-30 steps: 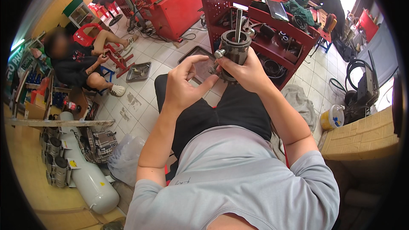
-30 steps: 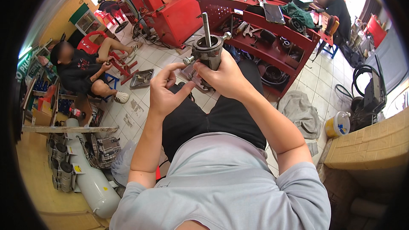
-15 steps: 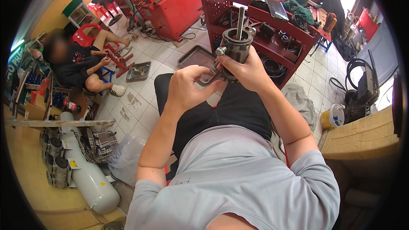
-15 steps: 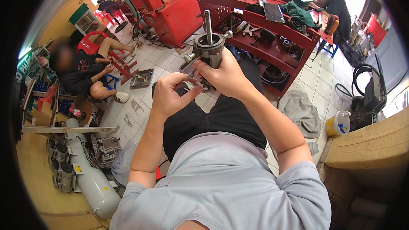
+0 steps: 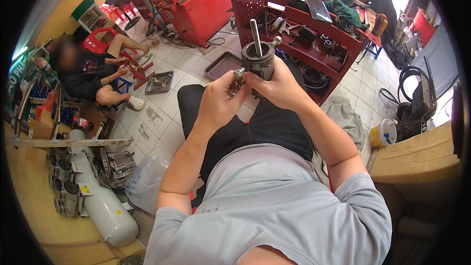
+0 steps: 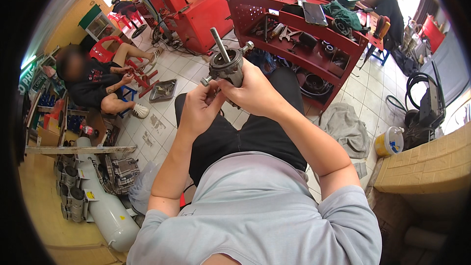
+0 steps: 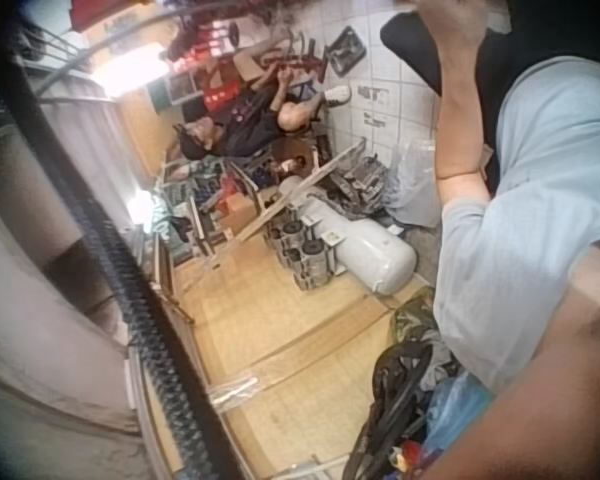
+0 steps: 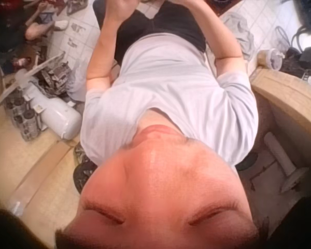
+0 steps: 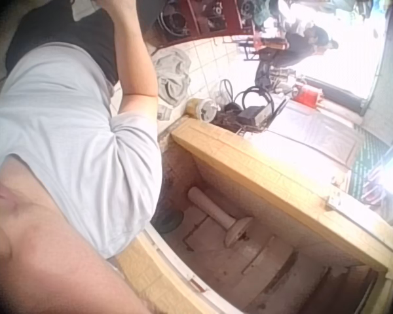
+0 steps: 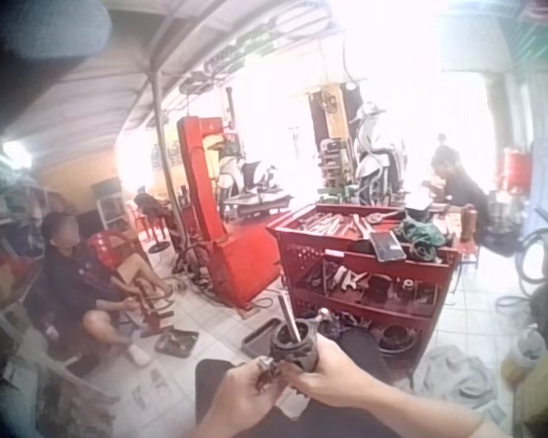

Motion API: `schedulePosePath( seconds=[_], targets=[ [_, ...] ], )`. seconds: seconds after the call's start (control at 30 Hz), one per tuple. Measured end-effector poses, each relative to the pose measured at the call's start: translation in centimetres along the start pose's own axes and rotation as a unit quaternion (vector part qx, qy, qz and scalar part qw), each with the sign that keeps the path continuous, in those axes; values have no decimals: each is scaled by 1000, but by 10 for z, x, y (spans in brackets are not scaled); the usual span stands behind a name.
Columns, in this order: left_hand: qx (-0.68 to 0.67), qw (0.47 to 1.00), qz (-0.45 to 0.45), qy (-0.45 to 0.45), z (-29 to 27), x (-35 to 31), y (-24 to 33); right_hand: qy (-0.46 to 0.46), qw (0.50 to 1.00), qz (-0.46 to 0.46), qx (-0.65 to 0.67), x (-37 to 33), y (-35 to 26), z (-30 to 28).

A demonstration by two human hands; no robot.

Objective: The person sits on a low stool in a workshop and assembles a cylindrical mechanical component. They insert a metal rod into the housing, attach a small metal ring, and tighten a screw using their fingers. The person repeatedly picks up and places down small parts from a metal tray on the floor while manipulating the assembly.

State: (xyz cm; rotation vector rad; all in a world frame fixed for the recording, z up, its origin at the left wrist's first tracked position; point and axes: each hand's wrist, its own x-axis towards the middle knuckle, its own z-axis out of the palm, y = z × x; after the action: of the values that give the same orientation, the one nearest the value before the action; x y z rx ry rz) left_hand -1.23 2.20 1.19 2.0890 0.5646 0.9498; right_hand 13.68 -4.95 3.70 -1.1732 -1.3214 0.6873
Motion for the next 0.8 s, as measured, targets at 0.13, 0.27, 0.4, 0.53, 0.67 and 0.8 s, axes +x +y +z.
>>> schedulePosePath(
  seconds=[0.13, 0.27, 0.4, 0.53, 0.67, 0.8],
  targets=[
    [-36, 999, -6, -18, 2, 1, -12, 10, 1000, 5, -4, 6, 15, 0],
    [-241, 969, -56, -23, 1, 5, -35, 4, 993, 118, 9, 10, 16, -4],
    [-528, 833, -168, -6, 6, 6, -28, -3, 980, 177, 95, 19, 40, -11],
    [-643, 718, -260, 59, 6, 10, -34, -10, 978, 205, 48, 18, 35, -8],
    [-593, 752, -260, 122, 10, 11, -45, -13, 984, 177, 26, 19, 44, -8],
    [-541, 810, -200, 107, 10, 10, -49, -3, 986, 167, 11, 20, 36, -10]
  ],
)
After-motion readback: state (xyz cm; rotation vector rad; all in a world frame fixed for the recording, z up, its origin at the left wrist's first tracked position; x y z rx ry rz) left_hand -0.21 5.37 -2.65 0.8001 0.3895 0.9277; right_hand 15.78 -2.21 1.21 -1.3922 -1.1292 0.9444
